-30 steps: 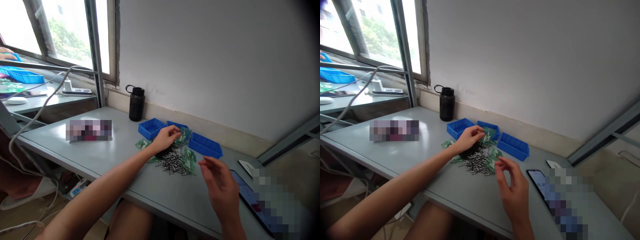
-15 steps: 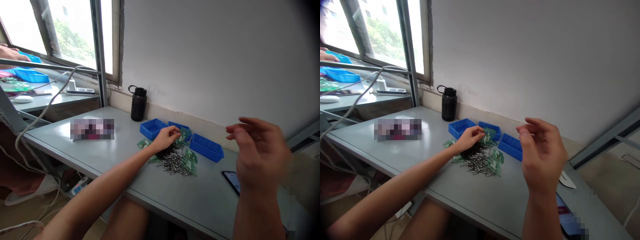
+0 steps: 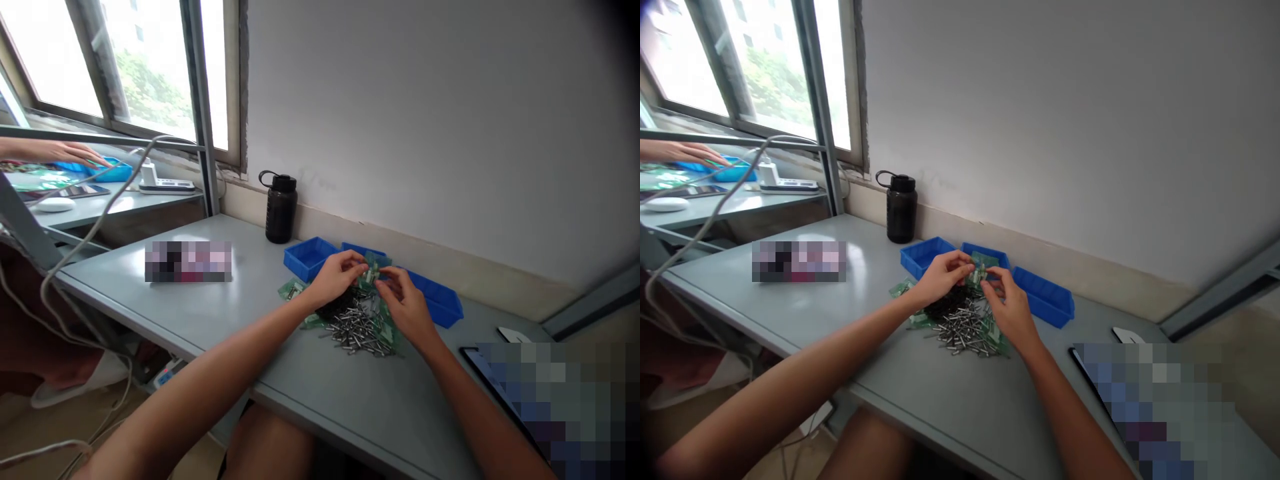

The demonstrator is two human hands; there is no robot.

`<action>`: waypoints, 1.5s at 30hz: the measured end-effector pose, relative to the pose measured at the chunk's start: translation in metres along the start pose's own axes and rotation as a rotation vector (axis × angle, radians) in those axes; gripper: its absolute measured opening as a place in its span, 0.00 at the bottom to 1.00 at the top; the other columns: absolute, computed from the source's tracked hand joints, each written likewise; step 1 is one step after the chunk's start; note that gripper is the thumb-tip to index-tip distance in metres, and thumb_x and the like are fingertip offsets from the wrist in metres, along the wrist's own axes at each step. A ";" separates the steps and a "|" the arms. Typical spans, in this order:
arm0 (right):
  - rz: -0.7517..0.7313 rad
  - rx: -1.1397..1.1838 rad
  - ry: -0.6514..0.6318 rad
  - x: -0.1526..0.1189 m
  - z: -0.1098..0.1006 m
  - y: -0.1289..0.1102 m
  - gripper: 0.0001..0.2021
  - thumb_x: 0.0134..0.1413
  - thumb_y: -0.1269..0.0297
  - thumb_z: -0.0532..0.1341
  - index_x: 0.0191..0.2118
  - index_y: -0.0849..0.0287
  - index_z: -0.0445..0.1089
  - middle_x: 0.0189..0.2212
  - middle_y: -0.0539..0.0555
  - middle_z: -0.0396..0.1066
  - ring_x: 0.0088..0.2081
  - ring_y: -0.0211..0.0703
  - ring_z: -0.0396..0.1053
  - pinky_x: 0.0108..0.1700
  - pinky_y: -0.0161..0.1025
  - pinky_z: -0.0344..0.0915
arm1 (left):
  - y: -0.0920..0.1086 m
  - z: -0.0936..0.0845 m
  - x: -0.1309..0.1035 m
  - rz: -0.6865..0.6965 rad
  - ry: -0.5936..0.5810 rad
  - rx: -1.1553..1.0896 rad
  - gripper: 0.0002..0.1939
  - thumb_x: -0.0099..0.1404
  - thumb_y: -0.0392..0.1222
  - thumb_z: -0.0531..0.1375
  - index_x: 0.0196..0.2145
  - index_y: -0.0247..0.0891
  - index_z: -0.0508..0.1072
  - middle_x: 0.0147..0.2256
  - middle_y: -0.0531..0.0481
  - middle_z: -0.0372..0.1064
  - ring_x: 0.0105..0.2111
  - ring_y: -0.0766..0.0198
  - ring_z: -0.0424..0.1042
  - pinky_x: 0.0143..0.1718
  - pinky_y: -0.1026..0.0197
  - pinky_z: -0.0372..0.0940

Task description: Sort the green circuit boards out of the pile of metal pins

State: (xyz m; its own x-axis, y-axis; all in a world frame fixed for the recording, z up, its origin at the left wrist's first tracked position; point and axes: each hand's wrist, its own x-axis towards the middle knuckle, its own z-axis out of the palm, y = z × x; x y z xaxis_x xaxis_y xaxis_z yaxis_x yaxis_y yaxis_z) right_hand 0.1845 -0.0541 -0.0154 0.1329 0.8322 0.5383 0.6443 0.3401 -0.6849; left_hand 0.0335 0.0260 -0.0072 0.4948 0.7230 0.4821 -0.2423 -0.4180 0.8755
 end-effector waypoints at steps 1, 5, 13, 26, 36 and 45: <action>0.015 0.033 -0.013 -0.003 0.001 0.001 0.14 0.54 0.56 0.56 0.45 0.54 0.63 0.39 0.56 0.70 0.41 0.48 0.70 0.41 0.45 0.67 | 0.000 0.000 0.000 -0.002 0.001 -0.011 0.09 0.60 0.42 0.58 0.33 0.33 0.66 0.21 0.56 0.60 0.19 0.72 0.60 0.22 0.67 0.58; 0.044 0.138 0.064 -0.007 0.005 0.002 0.16 0.54 0.56 0.56 0.49 0.52 0.62 0.37 0.54 0.68 0.36 0.45 0.70 0.37 0.43 0.68 | 0.000 -0.001 0.000 0.003 -0.024 -0.006 0.10 0.60 0.44 0.58 0.35 0.34 0.66 0.21 0.57 0.58 0.18 0.73 0.59 0.20 0.68 0.56; 0.076 0.136 0.039 -0.003 0.000 0.010 0.14 0.53 0.56 0.57 0.44 0.55 0.67 0.31 0.53 0.66 0.31 0.43 0.67 0.30 0.38 0.65 | -0.003 -0.002 -0.004 0.022 -0.092 0.102 0.18 0.62 0.45 0.56 0.49 0.38 0.63 0.22 0.56 0.58 0.20 0.70 0.59 0.22 0.67 0.57; 0.116 0.214 -0.012 -0.002 0.003 0.016 0.12 0.49 0.54 0.60 0.36 0.56 0.66 0.32 0.52 0.69 0.31 0.43 0.67 0.28 0.37 0.64 | -0.010 -0.003 -0.004 -0.053 -0.208 0.112 0.12 0.55 0.45 0.62 0.30 0.34 0.66 0.23 0.55 0.60 0.22 0.72 0.58 0.23 0.68 0.54; 0.161 0.251 0.008 -0.001 0.003 0.013 0.11 0.46 0.55 0.62 0.31 0.56 0.65 0.29 0.51 0.67 0.27 0.41 0.65 0.25 0.37 0.64 | -0.003 -0.003 -0.006 -0.054 -0.222 0.153 0.09 0.57 0.43 0.60 0.31 0.34 0.70 0.24 0.54 0.61 0.22 0.71 0.58 0.24 0.67 0.53; 0.181 0.252 0.029 -0.002 0.002 0.011 0.14 0.44 0.53 0.63 0.32 0.56 0.64 0.27 0.51 0.66 0.28 0.42 0.66 0.25 0.36 0.63 | -0.009 -0.001 -0.004 -0.019 -0.198 0.144 0.08 0.56 0.42 0.61 0.30 0.33 0.70 0.26 0.52 0.64 0.25 0.69 0.61 0.27 0.66 0.56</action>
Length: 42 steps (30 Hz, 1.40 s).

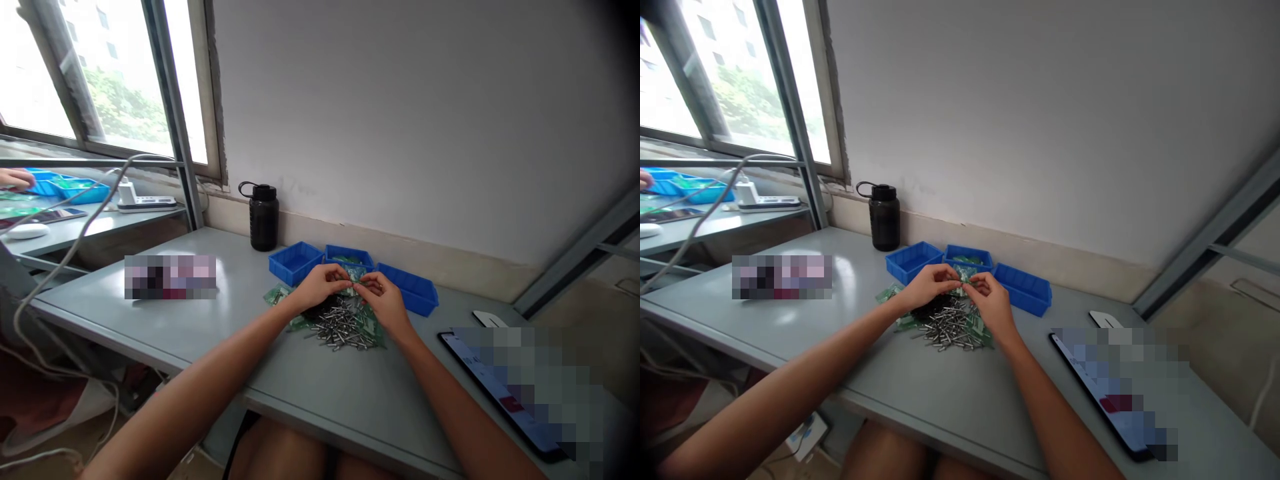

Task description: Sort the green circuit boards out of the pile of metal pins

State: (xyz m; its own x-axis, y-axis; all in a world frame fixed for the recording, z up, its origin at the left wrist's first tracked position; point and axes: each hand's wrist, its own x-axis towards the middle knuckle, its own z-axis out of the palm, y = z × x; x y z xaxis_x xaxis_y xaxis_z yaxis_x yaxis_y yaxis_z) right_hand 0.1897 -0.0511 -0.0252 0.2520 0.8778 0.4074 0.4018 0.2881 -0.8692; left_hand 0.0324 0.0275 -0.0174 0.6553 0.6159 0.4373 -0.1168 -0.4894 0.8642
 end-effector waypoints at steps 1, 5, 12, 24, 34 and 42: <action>-0.001 -0.008 0.003 0.000 0.000 0.000 0.14 0.44 0.53 0.63 0.32 0.56 0.64 0.27 0.51 0.66 0.28 0.42 0.66 0.26 0.36 0.63 | 0.000 0.000 0.000 0.003 0.006 0.002 0.08 0.56 0.42 0.61 0.29 0.33 0.70 0.25 0.53 0.64 0.25 0.70 0.60 0.27 0.67 0.55; -0.021 -0.028 0.014 0.000 0.000 0.000 0.14 0.44 0.53 0.63 0.32 0.57 0.63 0.27 0.51 0.66 0.28 0.41 0.66 0.27 0.37 0.63 | 0.004 0.001 -0.001 -0.001 0.024 0.032 0.09 0.56 0.43 0.61 0.28 0.33 0.69 0.23 0.54 0.61 0.23 0.70 0.58 0.25 0.67 0.54; -0.055 -0.052 -0.002 -0.002 -0.001 -0.001 0.14 0.45 0.52 0.62 0.29 0.57 0.63 0.25 0.50 0.64 0.26 0.40 0.64 0.26 0.36 0.61 | 0.010 0.002 -0.003 -0.007 0.035 0.048 0.12 0.57 0.46 0.59 0.27 0.34 0.68 0.24 0.54 0.62 0.24 0.69 0.59 0.26 0.66 0.55; -0.058 -0.098 -0.011 -0.002 -0.001 -0.001 0.14 0.46 0.51 0.61 0.27 0.56 0.62 0.23 0.49 0.64 0.25 0.41 0.63 0.26 0.36 0.60 | 0.010 0.002 -0.004 0.022 0.061 0.146 0.11 0.59 0.45 0.58 0.26 0.34 0.66 0.23 0.54 0.60 0.24 0.69 0.57 0.25 0.67 0.53; -0.046 -0.043 0.030 -0.003 0.000 -0.005 0.15 0.45 0.50 0.61 0.28 0.57 0.64 0.24 0.50 0.66 0.25 0.41 0.64 0.25 0.37 0.63 | 0.007 0.005 -0.004 0.028 0.117 0.172 0.13 0.59 0.47 0.58 0.26 0.35 0.64 0.24 0.55 0.59 0.24 0.69 0.57 0.25 0.66 0.54; -0.056 -0.034 0.062 -0.003 0.001 -0.007 0.14 0.49 0.50 0.59 0.33 0.56 0.65 0.27 0.52 0.66 0.27 0.43 0.65 0.25 0.38 0.65 | 0.003 0.005 -0.001 -0.003 0.150 0.076 0.12 0.59 0.48 0.59 0.34 0.35 0.67 0.26 0.53 0.63 0.25 0.68 0.62 0.26 0.65 0.58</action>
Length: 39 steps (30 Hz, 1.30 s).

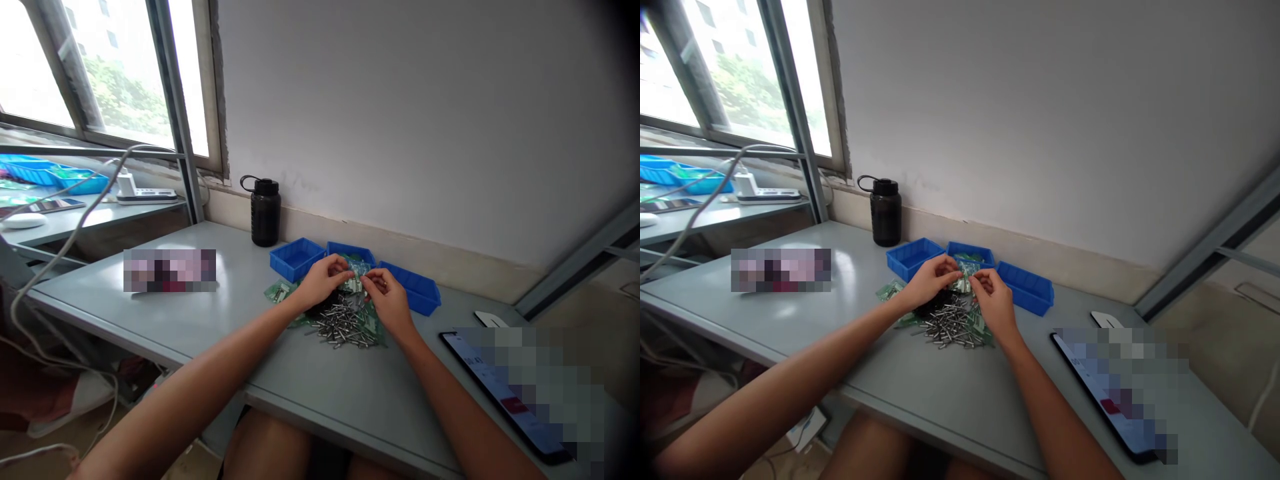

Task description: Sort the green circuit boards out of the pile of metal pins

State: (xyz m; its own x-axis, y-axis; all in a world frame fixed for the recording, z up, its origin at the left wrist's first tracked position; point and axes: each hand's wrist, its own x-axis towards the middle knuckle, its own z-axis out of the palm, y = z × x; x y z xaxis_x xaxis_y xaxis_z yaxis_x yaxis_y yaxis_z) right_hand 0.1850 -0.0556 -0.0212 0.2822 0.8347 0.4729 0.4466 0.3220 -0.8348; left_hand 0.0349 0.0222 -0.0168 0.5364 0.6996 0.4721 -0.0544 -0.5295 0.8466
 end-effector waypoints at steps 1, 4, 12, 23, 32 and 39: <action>-0.003 -0.007 0.009 0.000 0.000 0.000 0.14 0.49 0.50 0.58 0.35 0.56 0.65 0.27 0.52 0.67 0.27 0.43 0.65 0.25 0.38 0.65 | 0.001 0.000 0.000 -0.011 -0.004 -0.043 0.13 0.59 0.46 0.59 0.38 0.36 0.66 0.27 0.53 0.64 0.25 0.68 0.63 0.26 0.65 0.59; -0.012 -0.021 0.019 0.001 -0.001 0.000 0.15 0.50 0.50 0.58 0.38 0.55 0.64 0.26 0.51 0.67 0.26 0.42 0.65 0.25 0.37 0.65 | 0.004 0.000 0.001 -0.054 -0.015 -0.146 0.23 0.58 0.42 0.60 0.50 0.37 0.61 0.26 0.54 0.64 0.22 0.70 0.62 0.24 0.66 0.60; -0.015 -0.040 0.035 0.001 -0.002 0.001 0.16 0.53 0.52 0.56 0.44 0.55 0.62 0.23 0.49 0.65 0.25 0.41 0.64 0.26 0.37 0.63 | 0.000 -0.007 0.004 -0.119 -0.088 -0.215 0.21 0.55 0.45 0.63 0.44 0.33 0.67 0.23 0.55 0.64 0.21 0.71 0.61 0.24 0.66 0.60; -0.046 -0.071 0.065 0.002 -0.001 0.002 0.16 0.51 0.54 0.58 0.44 0.55 0.61 0.23 0.47 0.64 0.26 0.41 0.64 0.30 0.38 0.63 | -0.003 -0.003 0.005 -0.179 -0.116 -0.329 0.16 0.52 0.45 0.64 0.34 0.33 0.68 0.23 0.55 0.61 0.25 0.70 0.62 0.26 0.65 0.62; -0.126 -0.289 0.068 0.000 -0.001 0.000 0.10 0.52 0.55 0.58 0.33 0.57 0.64 0.30 0.53 0.68 0.33 0.44 0.66 0.33 0.39 0.63 | -0.004 -0.001 0.002 -0.131 -0.148 -0.367 0.11 0.54 0.43 0.63 0.29 0.33 0.67 0.24 0.54 0.63 0.27 0.70 0.65 0.30 0.63 0.64; -0.137 -0.217 -0.043 -0.005 0.006 -0.006 0.17 0.50 0.55 0.59 0.44 0.58 0.66 0.39 0.58 0.70 0.39 0.48 0.68 0.35 0.41 0.66 | 0.010 -0.005 0.000 -0.104 -0.210 -0.389 0.11 0.57 0.42 0.61 0.36 0.32 0.70 0.34 0.47 0.68 0.34 0.65 0.68 0.36 0.62 0.65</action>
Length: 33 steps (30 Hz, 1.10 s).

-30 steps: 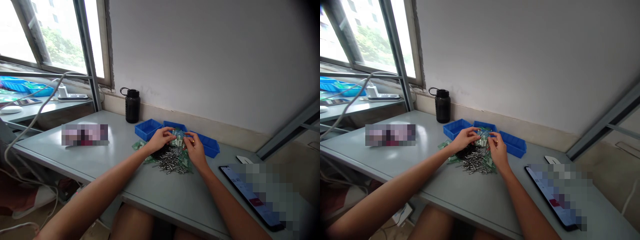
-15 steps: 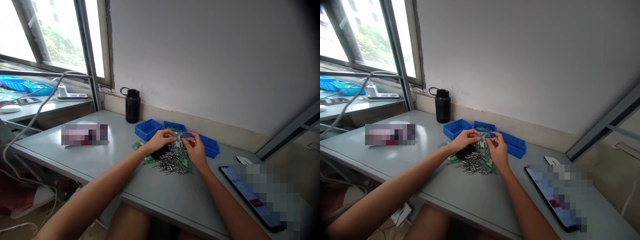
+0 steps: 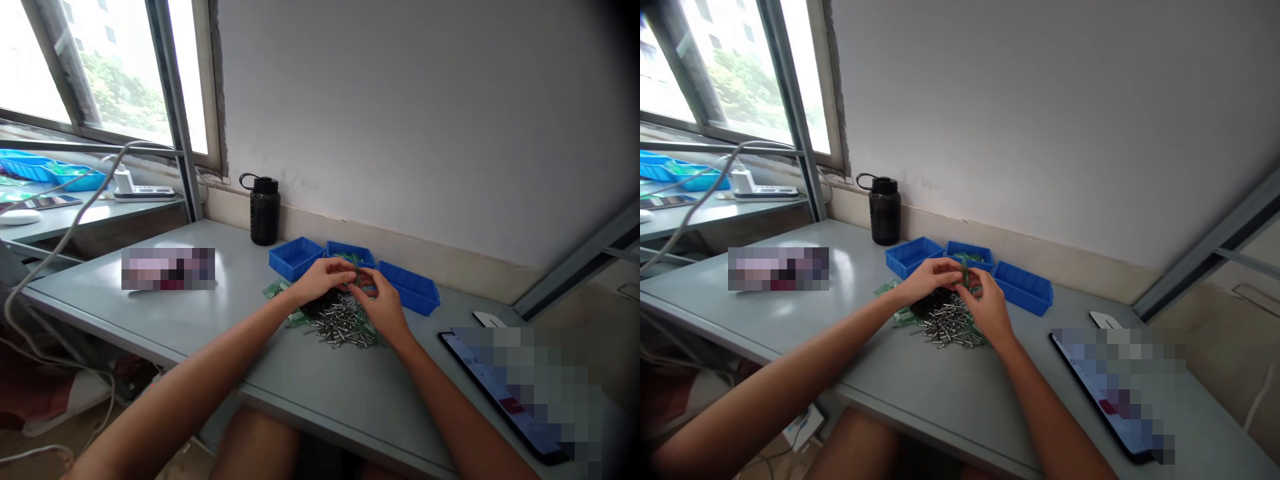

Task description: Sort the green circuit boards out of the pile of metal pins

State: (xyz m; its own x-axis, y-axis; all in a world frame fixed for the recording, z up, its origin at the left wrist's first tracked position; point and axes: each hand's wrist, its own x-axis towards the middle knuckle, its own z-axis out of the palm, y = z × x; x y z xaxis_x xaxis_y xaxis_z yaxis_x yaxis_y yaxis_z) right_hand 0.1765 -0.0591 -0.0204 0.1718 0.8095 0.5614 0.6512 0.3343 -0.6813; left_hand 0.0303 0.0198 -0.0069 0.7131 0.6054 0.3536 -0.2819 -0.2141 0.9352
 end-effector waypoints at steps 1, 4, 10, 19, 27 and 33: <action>0.008 -0.004 0.015 0.001 -0.001 0.001 0.16 0.51 0.55 0.58 0.43 0.58 0.67 0.38 0.57 0.71 0.38 0.47 0.69 0.36 0.41 0.66 | 0.000 0.001 0.000 -0.006 -0.021 0.016 0.12 0.58 0.43 0.60 0.38 0.32 0.71 0.35 0.46 0.68 0.37 0.63 0.68 0.36 0.61 0.65; 0.065 0.064 0.037 0.004 -0.005 0.006 0.14 0.53 0.55 0.56 0.39 0.59 0.69 0.33 0.55 0.72 0.33 0.45 0.69 0.34 0.41 0.66 | -0.004 0.001 0.001 -0.005 0.028 0.094 0.15 0.58 0.44 0.60 0.40 0.32 0.70 0.39 0.44 0.67 0.38 0.61 0.67 0.34 0.61 0.66; 0.163 0.308 -0.027 0.008 -0.007 0.009 0.13 0.49 0.55 0.59 0.36 0.59 0.69 0.30 0.53 0.70 0.32 0.43 0.67 0.30 0.38 0.67 | -0.012 -0.007 0.004 -0.039 0.076 0.151 0.17 0.56 0.45 0.61 0.42 0.34 0.68 0.35 0.47 0.67 0.33 0.64 0.67 0.31 0.62 0.65; 0.121 0.124 -0.010 0.013 -0.014 0.020 0.14 0.49 0.53 0.59 0.32 0.60 0.70 0.27 0.52 0.70 0.27 0.40 0.65 0.31 0.37 0.63 | -0.012 -0.007 0.003 0.064 0.122 0.412 0.10 0.60 0.44 0.57 0.31 0.33 0.71 0.24 0.53 0.65 0.26 0.67 0.64 0.29 0.65 0.60; -0.182 -0.444 0.165 0.074 -0.002 0.029 0.13 0.54 0.57 0.54 0.33 0.60 0.70 0.31 0.56 0.72 0.35 0.46 0.67 0.39 0.41 0.61 | -0.003 -0.020 -0.002 0.243 0.180 1.104 0.11 0.65 0.41 0.51 0.39 0.38 0.71 0.37 0.48 0.67 0.40 0.60 0.66 0.41 0.59 0.62; -0.275 -0.703 -0.106 0.071 0.009 0.026 0.14 0.57 0.59 0.52 0.43 0.60 0.68 0.39 0.59 0.70 0.43 0.51 0.65 0.43 0.43 0.61 | -0.009 -0.023 -0.004 0.198 -0.098 1.320 0.12 0.65 0.41 0.51 0.39 0.37 0.72 0.36 0.46 0.68 0.38 0.59 0.67 0.40 0.59 0.62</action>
State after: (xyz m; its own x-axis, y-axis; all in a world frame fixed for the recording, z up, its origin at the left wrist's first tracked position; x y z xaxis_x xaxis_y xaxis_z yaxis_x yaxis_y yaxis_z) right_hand 0.1988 0.0117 -0.0024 -0.1133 0.7954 0.5954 0.9840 0.1729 -0.0438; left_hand 0.0151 0.0371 -0.0172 0.7908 0.4333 0.4322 0.4025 -0.9002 0.1661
